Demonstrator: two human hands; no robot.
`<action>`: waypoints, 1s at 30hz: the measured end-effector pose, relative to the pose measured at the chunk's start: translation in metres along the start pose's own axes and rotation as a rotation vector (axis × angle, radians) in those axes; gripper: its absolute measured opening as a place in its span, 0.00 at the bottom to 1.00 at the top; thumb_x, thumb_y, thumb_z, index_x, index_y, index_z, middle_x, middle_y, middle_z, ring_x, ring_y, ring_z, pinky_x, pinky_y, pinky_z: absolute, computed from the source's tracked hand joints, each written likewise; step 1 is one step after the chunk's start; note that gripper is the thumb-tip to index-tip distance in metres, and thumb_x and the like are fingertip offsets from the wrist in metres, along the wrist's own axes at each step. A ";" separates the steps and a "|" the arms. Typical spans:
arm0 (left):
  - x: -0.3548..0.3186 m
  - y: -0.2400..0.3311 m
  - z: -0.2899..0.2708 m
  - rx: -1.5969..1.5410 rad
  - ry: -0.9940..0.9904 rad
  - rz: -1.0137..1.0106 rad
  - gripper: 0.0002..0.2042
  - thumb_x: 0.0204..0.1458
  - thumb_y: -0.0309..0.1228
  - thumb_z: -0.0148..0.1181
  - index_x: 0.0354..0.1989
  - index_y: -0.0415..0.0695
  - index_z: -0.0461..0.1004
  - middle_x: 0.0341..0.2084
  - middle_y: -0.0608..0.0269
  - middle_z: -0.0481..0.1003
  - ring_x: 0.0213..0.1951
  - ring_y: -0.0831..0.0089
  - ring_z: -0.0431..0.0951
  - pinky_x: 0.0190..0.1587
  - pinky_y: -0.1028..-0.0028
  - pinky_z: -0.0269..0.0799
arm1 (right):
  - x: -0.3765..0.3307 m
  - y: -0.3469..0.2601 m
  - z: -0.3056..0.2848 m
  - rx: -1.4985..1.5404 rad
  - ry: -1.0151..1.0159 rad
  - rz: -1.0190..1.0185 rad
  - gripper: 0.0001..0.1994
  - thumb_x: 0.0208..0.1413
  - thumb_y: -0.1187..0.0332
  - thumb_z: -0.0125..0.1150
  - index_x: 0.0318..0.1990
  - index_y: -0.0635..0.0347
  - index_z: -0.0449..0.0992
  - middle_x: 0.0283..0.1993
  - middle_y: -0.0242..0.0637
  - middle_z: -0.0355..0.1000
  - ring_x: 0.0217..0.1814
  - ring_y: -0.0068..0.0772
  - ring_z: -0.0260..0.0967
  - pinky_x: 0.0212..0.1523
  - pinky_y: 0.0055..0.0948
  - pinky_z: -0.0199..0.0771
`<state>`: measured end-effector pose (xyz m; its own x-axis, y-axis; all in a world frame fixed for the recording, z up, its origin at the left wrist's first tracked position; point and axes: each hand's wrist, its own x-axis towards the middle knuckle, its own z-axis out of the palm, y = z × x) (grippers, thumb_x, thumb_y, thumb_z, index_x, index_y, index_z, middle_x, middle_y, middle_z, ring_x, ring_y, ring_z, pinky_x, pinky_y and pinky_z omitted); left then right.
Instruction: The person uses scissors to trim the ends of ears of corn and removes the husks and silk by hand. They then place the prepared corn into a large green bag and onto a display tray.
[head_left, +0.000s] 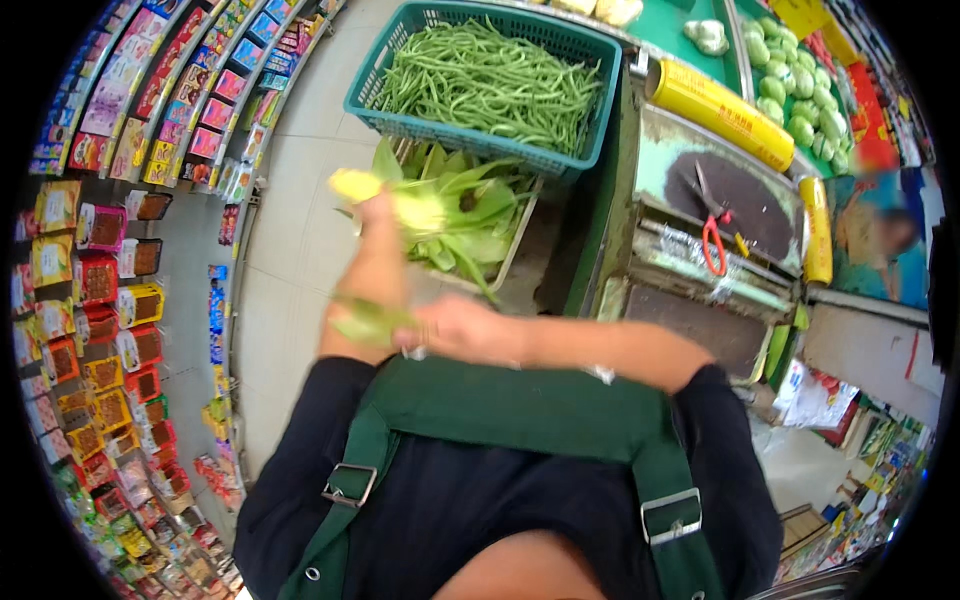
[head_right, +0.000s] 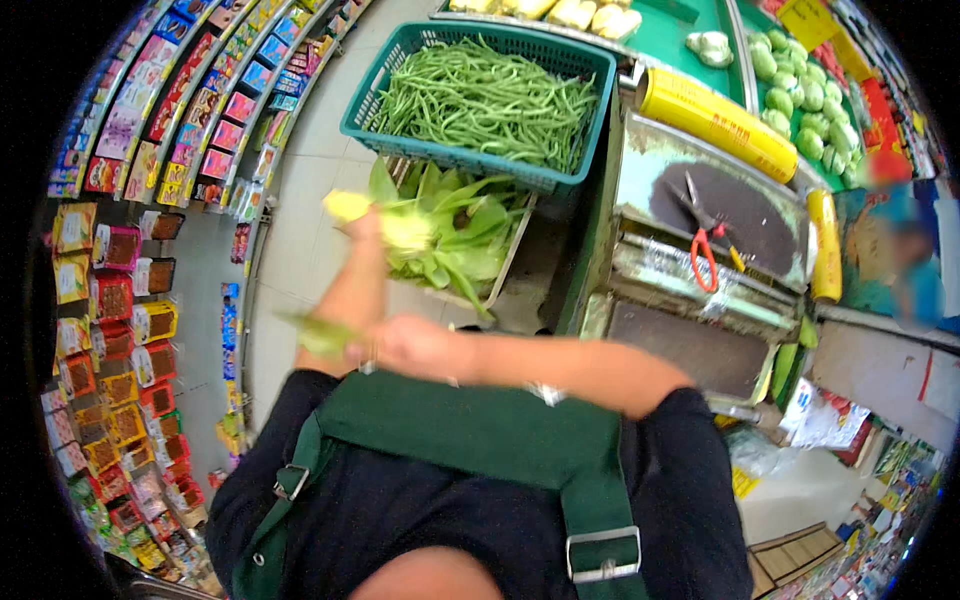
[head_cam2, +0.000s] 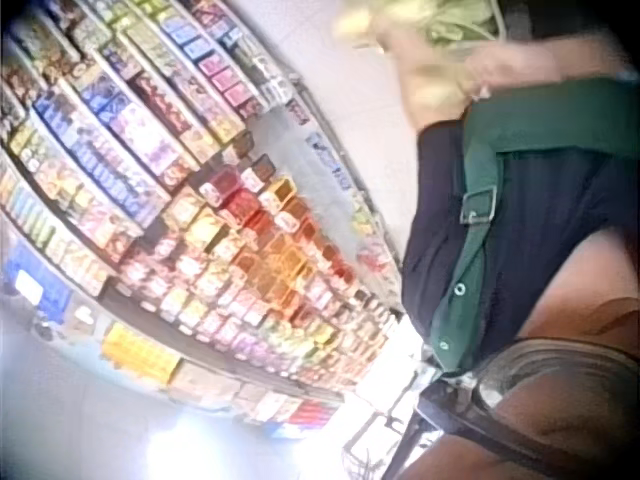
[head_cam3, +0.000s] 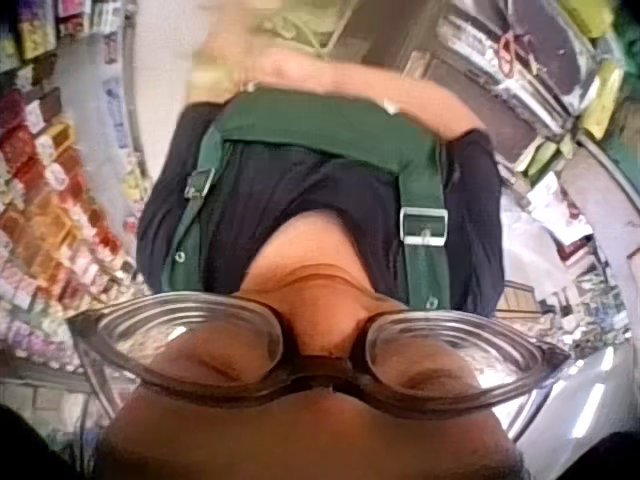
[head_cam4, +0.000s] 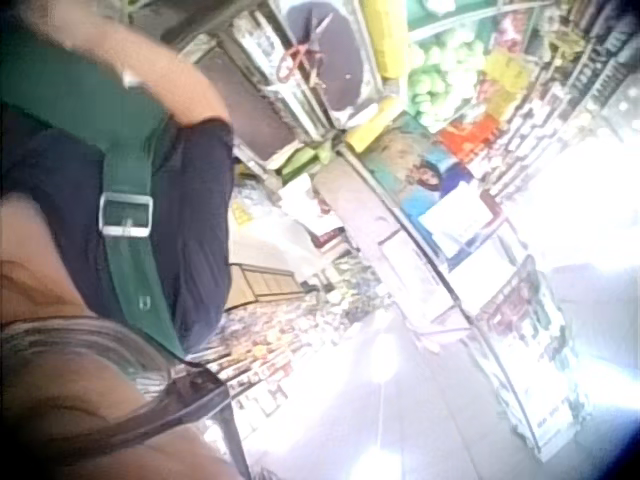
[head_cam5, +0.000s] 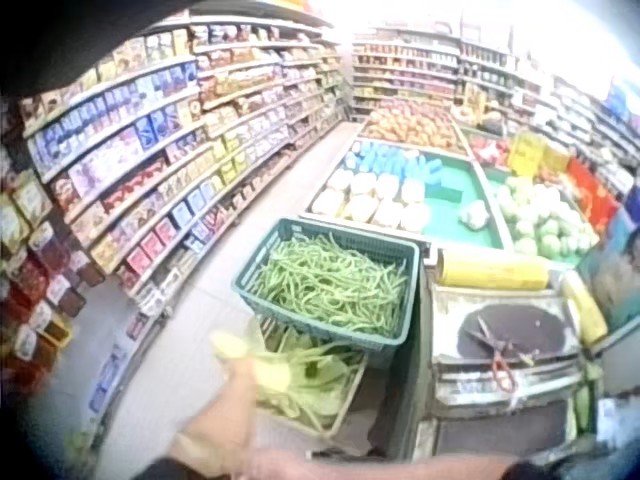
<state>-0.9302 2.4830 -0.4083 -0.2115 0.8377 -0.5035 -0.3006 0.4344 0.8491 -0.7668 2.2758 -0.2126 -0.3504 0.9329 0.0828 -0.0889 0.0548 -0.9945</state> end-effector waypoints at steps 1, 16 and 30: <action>0.028 0.004 -0.031 0.016 0.074 0.048 0.22 0.60 0.42 0.57 0.58 0.43 0.66 0.46 0.54 0.74 0.46 0.59 0.77 0.48 0.59 0.77 | -0.010 -0.002 0.000 -0.088 -0.053 -0.064 0.22 0.68 0.51 0.47 0.40 0.64 0.73 0.30 0.38 0.71 0.38 0.32 0.68 0.47 0.34 0.70; -0.154 0.096 0.049 -0.351 -0.736 0.069 0.25 0.64 0.44 0.51 0.62 0.40 0.61 0.55 0.53 0.70 0.56 0.60 0.72 0.60 0.58 0.68 | 0.042 -0.003 -0.042 -0.832 0.451 -0.226 0.39 0.47 0.59 0.72 0.66 0.58 0.60 0.64 0.55 0.58 0.65 0.57 0.59 0.65 0.45 0.62; -0.140 0.078 0.026 -0.306 -0.493 0.021 0.23 0.57 0.31 0.61 0.59 0.41 0.62 0.47 0.55 0.73 0.46 0.61 0.77 0.48 0.60 0.78 | 0.018 -0.023 -0.013 -0.657 -0.099 0.047 0.07 0.60 0.69 0.56 0.42 0.57 0.67 0.28 0.46 0.70 0.29 0.54 0.71 0.30 0.41 0.70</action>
<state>-0.9004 2.4081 -0.2671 0.2159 0.9322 -0.2904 -0.5716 0.3618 0.7364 -0.7591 2.2962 -0.1885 -0.4265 0.9044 0.0126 0.5048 0.2495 -0.8264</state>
